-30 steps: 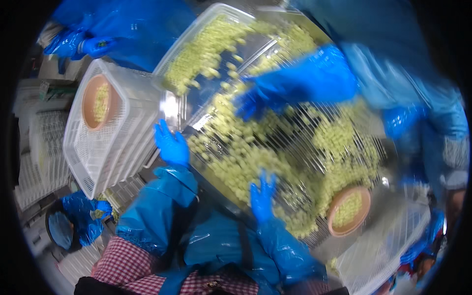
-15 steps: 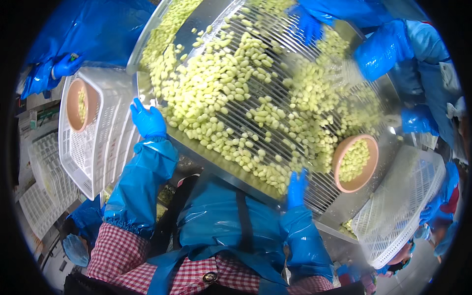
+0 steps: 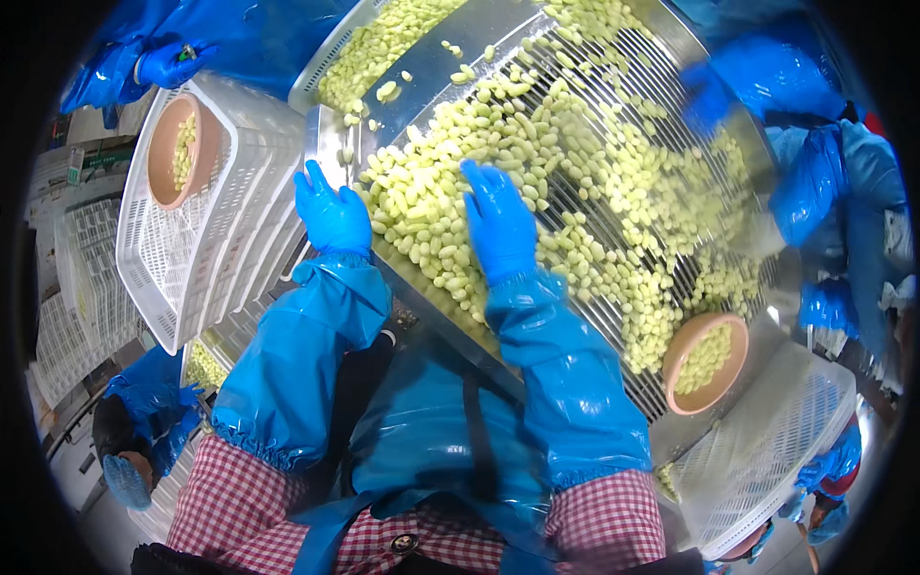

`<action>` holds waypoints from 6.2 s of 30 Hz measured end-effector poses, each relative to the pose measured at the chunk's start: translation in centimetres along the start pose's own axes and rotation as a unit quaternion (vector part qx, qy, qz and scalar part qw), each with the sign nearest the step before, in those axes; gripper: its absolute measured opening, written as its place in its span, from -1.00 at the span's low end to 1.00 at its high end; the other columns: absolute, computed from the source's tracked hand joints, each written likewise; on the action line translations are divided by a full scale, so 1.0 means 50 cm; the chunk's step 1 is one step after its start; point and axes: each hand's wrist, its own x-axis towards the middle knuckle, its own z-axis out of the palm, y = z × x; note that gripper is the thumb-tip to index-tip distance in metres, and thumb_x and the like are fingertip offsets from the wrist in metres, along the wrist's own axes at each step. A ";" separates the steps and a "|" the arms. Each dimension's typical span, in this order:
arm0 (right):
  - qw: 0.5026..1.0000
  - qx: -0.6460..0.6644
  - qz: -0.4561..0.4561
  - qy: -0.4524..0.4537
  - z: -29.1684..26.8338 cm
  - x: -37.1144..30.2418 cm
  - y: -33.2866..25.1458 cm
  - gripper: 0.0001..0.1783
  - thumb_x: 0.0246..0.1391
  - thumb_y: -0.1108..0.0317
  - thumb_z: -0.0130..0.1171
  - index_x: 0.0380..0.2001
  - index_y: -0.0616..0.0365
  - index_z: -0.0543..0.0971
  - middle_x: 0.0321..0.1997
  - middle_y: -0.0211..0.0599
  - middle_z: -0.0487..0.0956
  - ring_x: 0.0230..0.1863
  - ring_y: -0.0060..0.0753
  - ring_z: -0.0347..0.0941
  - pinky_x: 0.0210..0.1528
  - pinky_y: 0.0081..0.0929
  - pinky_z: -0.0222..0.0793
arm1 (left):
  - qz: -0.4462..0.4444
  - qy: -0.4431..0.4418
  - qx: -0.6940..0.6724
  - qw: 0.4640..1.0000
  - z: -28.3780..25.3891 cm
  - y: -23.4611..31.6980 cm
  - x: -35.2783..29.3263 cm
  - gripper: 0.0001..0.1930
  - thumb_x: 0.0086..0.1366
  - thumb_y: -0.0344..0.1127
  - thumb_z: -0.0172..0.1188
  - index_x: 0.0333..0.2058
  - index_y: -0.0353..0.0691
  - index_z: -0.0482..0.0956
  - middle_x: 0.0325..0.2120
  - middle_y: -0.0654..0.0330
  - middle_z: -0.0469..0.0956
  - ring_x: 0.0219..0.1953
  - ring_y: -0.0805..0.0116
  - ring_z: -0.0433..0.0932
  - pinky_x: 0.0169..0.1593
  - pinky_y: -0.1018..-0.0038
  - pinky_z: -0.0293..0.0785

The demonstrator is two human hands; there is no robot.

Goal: The person sorts peeled garlic cloves on a rotating metal tray, picking up individual cloves and placing them into a pink bowl. They occasionally transfer the bowl's contents into a white plastic basket. Other workers are visible nearby performing similar tasks.

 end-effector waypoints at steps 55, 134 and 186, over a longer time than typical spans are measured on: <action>0.851 -0.349 0.342 0.193 -0.289 -0.408 0.318 -0.39 0.15 0.28 0.19 0.28 0.05 0.35 0.28 -0.02 0.36 0.27 -0.06 0.30 0.18 -0.17 0.35 | 0.018 -0.014 0.056 0.998 -0.023 -0.026 0.002 -0.28 0.22 -0.32 0.18 0.33 -0.28 0.13 0.27 -0.28 0.14 0.27 -0.24 0.20 0.29 0.06 0.20; 0.497 0.636 0.494 0.324 -0.636 -0.880 0.572 -0.48 0.14 0.33 0.13 0.17 0.19 0.36 0.06 -0.15 0.52 0.08 -0.15 0.45 0.03 -0.22 0.47 | 0.267 -0.750 -0.157 0.584 -0.131 0.504 -0.698 -0.57 0.40 -0.06 0.04 0.15 -0.09 0.48 0.05 -0.08 0.50 0.14 0.00 0.44 0.21 0.19 0.37; 0.906 0.016 0.135 0.400 -0.195 0.192 0.337 -0.46 0.26 0.36 0.03 0.29 0.16 0.30 0.33 -0.04 0.30 0.39 -0.04 0.13 0.43 -0.18 0.05 | -0.412 -0.374 -0.413 0.721 -0.339 -0.022 -0.140 -0.72 0.02 -0.41 0.26 -0.23 -0.26 0.55 -0.40 0.22 0.55 -0.36 0.34 0.55 -0.29 0.45 0.51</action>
